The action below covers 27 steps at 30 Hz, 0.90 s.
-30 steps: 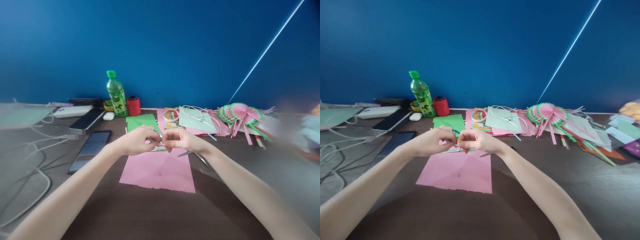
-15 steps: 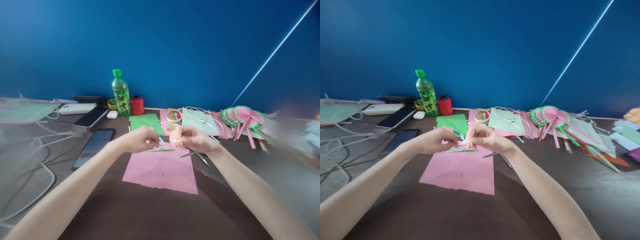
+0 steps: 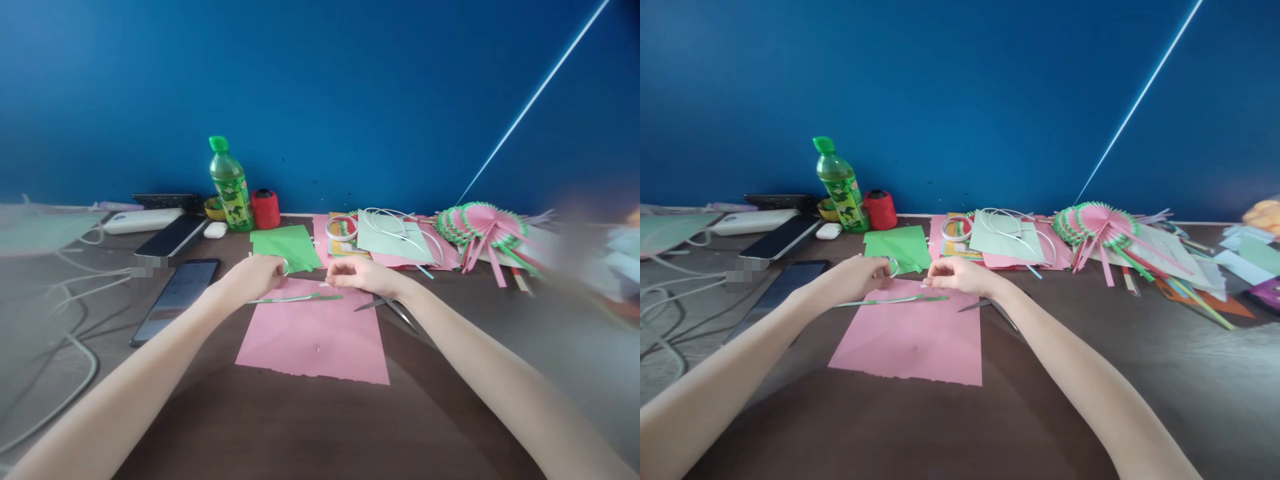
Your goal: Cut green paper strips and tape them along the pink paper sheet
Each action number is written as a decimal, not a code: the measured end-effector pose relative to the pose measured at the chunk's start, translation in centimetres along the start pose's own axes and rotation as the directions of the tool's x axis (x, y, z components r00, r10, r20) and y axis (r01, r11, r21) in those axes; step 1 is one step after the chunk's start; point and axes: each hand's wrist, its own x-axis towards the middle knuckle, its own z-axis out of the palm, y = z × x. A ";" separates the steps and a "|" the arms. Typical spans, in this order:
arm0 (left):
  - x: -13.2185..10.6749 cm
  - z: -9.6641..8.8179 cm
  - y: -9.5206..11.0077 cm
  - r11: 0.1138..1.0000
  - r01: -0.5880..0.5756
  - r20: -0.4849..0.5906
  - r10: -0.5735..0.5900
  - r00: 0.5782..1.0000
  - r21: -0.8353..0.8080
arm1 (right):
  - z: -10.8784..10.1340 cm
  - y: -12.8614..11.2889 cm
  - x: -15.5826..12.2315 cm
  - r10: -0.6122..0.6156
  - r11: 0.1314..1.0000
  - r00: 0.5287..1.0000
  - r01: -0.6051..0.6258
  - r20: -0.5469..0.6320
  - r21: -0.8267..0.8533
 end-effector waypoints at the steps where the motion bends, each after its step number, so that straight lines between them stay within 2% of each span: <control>1: 0.0 -0.1 0.1 1.000 0.007 -0.018 -0.006 1.000 0.024 | 0.1 0.3 0.2 0.000 1.000 1.000 0.000 -0.004 -0.003; 4: 0.1 -0.1 1.0 0.998 -0.053 -0.142 0.059 0.988 0.042 | 0.4 1.1 0.6 -0.017 0.999 1.000 0.017 -0.002 -0.037; 6: 0.3 0.4 1.6 0.987 -0.138 -0.173 0.123 0.977 -0.076 | 0.4 1.4 0.7 -0.031 0.997 0.999 0.030 -0.011 -0.077; 9: 0.6 2.1 2.4 0.936 -0.193 -0.106 0.169 0.980 -0.295 | 0.5 1.7 0.7 -0.018 0.993 1.000 0.017 -0.010 -0.113; 13: 0.7 4.2 2.8 0.885 -0.168 -0.031 0.171 0.985 -0.434 | 0.6 1.7 0.7 0.011 0.990 1.000 -0.012 -0.008 -0.143; 20: 0.8 4.8 3.0 0.863 -0.174 -0.062 0.165 0.984 -0.474 | 0.6 2.3 0.9 0.029 0.987 0.999 -0.032 -0.017 -0.160; 27: 0.9 4.9 3.0 0.874 -0.211 -0.100 0.186 0.978 -0.437 | 0.8 2.3 0.9 0.055 0.989 0.998 -0.054 -0.001 -0.135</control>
